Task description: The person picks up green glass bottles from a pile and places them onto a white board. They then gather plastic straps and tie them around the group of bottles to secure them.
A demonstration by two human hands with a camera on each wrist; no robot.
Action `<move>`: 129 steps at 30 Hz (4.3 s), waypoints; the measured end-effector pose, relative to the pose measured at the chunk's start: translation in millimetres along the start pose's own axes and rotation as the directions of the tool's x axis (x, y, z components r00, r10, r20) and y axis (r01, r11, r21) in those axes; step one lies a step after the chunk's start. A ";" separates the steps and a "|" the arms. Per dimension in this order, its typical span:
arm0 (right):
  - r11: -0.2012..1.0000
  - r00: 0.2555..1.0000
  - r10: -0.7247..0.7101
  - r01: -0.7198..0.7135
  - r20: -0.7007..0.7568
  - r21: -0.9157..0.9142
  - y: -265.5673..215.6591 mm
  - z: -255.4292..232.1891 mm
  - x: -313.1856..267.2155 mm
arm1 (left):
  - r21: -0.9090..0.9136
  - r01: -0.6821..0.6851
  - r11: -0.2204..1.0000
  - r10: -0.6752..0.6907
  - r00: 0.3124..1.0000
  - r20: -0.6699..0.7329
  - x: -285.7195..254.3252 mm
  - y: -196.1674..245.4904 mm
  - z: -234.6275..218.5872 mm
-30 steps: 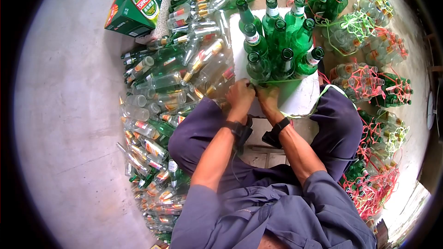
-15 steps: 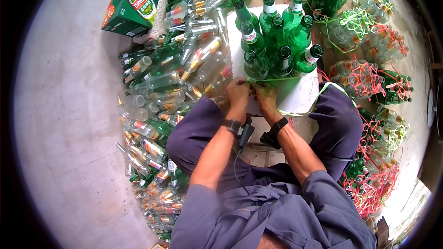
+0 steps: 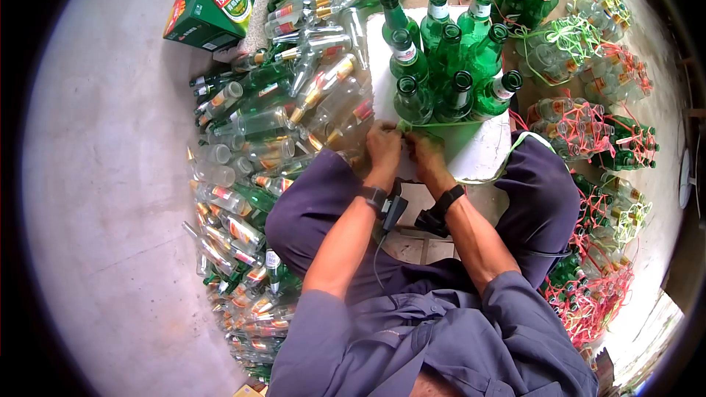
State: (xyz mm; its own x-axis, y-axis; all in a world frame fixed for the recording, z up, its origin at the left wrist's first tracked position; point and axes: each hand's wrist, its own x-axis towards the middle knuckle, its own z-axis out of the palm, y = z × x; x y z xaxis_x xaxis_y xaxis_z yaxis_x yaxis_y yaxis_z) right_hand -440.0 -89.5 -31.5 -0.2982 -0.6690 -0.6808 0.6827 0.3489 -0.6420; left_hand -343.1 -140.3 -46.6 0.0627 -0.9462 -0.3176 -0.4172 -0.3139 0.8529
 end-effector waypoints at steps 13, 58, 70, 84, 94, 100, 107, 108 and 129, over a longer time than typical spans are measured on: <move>0.983 0.999 0.037 -0.037 0.006 0.180 -0.6 -0.1 -0.6 | -0.249 0.041 0.968 -0.037 0.999 0.021 -6.5 12.9 1.3; 0.991 0.989 -0.128 0.130 0.077 -0.013 -0.2 -4.1 -23.3 | 0.361 -0.380 0.852 0.407 0.913 0.002 -3.4 50.4 -8.1; 0.984 0.986 -0.164 0.166 0.043 -0.061 2.9 -5.5 -22.7 | 0.048 -0.133 0.990 0.131 0.990 0.043 15.7 33.4 -5.6; 0.949 0.962 -0.271 0.272 0.030 -0.158 14.1 -6.3 -24.8 | -0.302 0.043 0.952 0.003 0.989 0.151 16.6 35.9 -4.5; 0.316 0.592 -0.725 0.741 0.353 -0.593 13.4 -22.1 -24.2 | -0.410 0.141 0.901 -0.040 0.969 0.245 19.6 31.0 -4.4; 0.899 0.939 -0.326 0.345 0.113 -0.272 7.2 -13.5 -35.2 | -0.340 0.271 0.901 -0.168 0.938 0.302 8.8 52.2 -13.2; 0.932 0.947 -0.314 0.321 0.069 -0.170 2.8 -6.6 -40.6 | -0.255 0.320 0.913 -0.214 0.904 0.369 -10.4 45.8 -21.5; 0.933 0.944 -0.324 0.329 0.057 -0.149 5.1 -7.4 -39.0 | -0.290 0.364 0.885 -0.218 0.874 0.434 -15.8 46.0 -23.0; 0.974 0.976 -0.219 0.220 0.014 -0.062 11.4 -17.1 -23.0 | -0.403 0.365 0.839 -0.143 0.863 0.485 -18.0 22.0 -29.1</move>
State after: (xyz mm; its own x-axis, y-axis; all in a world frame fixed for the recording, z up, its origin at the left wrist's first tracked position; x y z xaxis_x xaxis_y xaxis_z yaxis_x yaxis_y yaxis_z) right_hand -436.8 -58.9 -29.2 -0.4314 -0.7384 -0.5184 0.5578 0.2333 -0.7965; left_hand -327.0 -132.5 -10.1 -0.3265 -0.7331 -0.5967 0.0381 -0.6410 0.7666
